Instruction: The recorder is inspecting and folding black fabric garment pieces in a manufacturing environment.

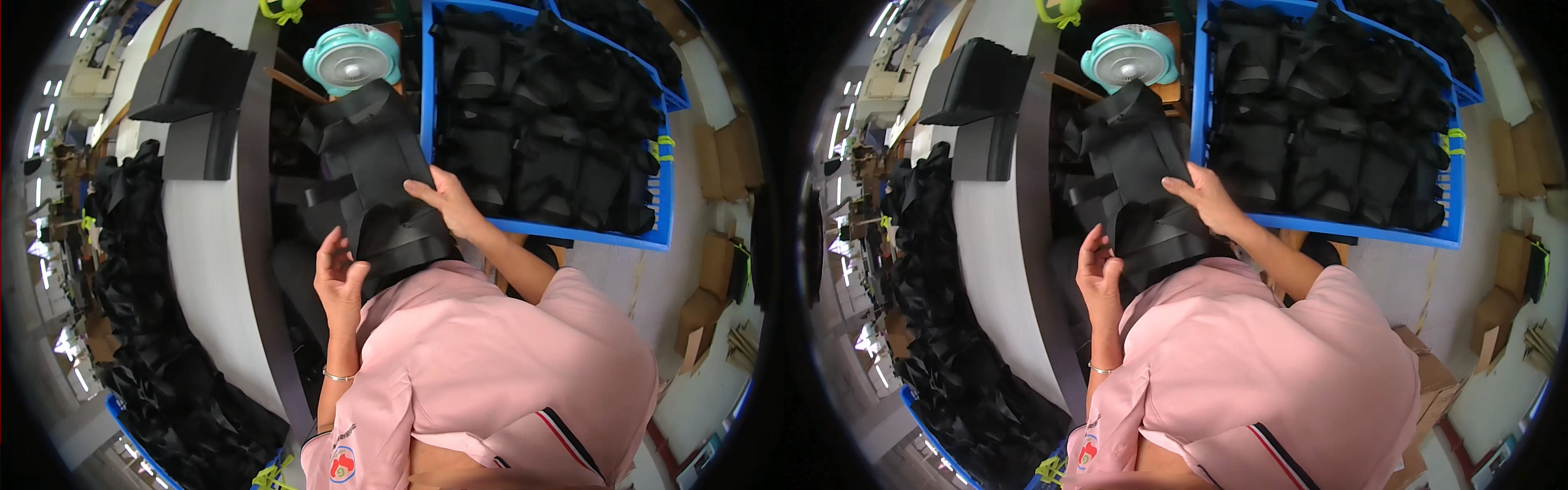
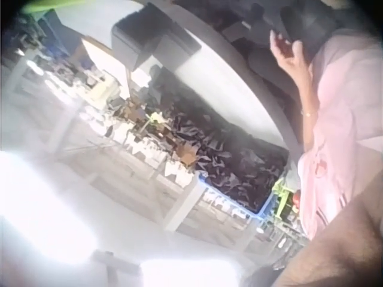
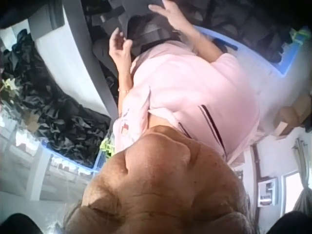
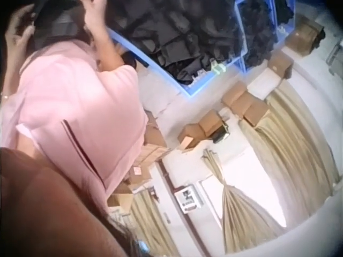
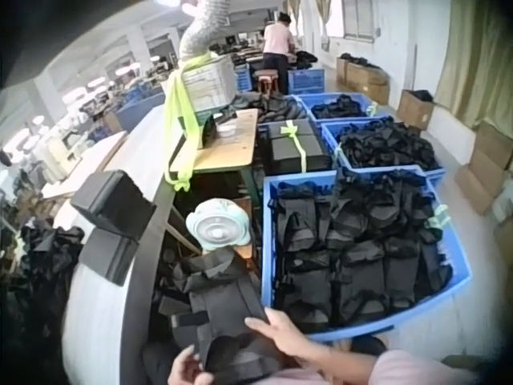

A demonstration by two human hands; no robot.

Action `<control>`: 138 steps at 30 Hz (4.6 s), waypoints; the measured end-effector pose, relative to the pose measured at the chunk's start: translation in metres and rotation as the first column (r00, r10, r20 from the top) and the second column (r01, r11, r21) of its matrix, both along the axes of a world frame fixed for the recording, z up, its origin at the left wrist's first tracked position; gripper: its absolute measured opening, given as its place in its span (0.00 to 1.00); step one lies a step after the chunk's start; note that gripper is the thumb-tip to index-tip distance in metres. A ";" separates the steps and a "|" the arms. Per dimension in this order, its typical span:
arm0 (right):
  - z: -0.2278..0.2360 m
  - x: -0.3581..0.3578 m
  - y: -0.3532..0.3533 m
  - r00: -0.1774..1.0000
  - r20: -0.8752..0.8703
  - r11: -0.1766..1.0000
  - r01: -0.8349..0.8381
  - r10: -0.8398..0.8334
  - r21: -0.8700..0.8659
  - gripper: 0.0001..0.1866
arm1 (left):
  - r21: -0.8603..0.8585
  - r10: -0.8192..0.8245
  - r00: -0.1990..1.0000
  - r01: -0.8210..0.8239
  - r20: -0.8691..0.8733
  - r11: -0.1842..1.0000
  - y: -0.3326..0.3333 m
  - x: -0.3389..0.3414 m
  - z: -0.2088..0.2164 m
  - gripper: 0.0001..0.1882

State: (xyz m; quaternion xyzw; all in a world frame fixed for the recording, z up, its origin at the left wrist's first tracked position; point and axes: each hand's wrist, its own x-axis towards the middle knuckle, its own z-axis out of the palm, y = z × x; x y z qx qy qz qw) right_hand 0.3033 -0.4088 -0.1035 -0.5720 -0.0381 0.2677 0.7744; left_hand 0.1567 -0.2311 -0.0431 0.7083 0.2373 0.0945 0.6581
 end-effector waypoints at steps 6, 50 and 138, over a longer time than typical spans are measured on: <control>0.014 0.000 0.051 0.993 0.114 0.992 -0.046 0.033 0.114 0.19 | 0.404 0.166 0.984 -0.175 0.058 0.898 0.016 -0.026 0.014 0.10; 0.023 -0.086 0.345 0.430 0.400 0.499 -0.146 0.810 -0.854 0.28 | 0.621 0.280 0.920 -0.392 0.275 0.679 0.269 -0.171 -0.007 0.19; -0.004 0.016 0.084 0.421 0.809 0.625 0.517 0.409 -0.585 0.25 | 0.676 0.645 0.705 -0.631 0.294 0.382 0.490 -0.022 0.002 0.30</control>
